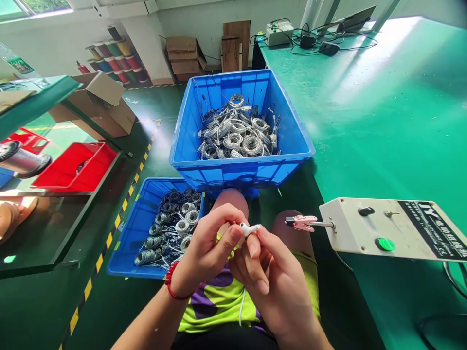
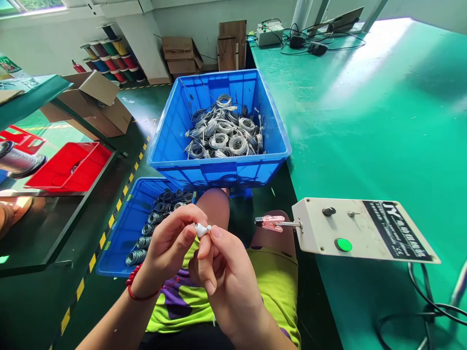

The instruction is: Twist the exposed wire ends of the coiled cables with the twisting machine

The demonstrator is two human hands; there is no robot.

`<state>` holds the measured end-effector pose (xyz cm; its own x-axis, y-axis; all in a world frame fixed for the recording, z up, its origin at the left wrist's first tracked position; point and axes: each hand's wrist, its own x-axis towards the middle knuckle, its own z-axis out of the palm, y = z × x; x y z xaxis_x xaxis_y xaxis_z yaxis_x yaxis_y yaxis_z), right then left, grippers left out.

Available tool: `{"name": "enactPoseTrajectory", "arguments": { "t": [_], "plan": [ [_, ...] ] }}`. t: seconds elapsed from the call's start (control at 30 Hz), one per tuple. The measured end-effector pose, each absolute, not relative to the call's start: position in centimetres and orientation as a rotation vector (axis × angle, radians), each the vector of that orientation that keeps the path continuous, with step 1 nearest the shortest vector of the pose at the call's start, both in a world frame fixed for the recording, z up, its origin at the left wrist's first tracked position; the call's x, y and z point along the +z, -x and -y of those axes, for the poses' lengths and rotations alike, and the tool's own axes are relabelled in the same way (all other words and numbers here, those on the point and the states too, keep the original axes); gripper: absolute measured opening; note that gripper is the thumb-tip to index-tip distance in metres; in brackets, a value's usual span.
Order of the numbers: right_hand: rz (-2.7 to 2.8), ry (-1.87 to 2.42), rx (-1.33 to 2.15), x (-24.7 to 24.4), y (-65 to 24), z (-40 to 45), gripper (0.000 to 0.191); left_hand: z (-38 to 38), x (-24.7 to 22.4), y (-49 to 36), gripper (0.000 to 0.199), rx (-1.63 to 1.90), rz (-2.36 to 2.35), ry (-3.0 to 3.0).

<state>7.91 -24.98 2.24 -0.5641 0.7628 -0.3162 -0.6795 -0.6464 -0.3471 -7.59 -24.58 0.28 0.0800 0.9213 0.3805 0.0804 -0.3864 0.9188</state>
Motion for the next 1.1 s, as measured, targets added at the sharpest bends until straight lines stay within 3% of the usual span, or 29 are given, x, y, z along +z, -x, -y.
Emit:
{"name": "enactPoseTrajectory", "arguments": {
  "t": [0.47, 0.77, 1.1],
  "plan": [
    [0.326, 0.556, 2.208, 1.5, -7.8, 24.9, 0.050, 25.1, 0.8, 7.2, 0.038, 1.300, -1.088, -1.472],
    [0.476, 0.676, 2.171, 0.6, -8.0, 25.0, 0.064, 25.1, 0.6, 7.3, 0.037, 1.246, -0.986, -1.464],
    [0.430, 0.681, 2.160, 0.5, -7.9, 25.0, 0.063, 25.4, 1.0, 7.2, 0.038, 1.228, -1.011, -1.482]
  ]
}}
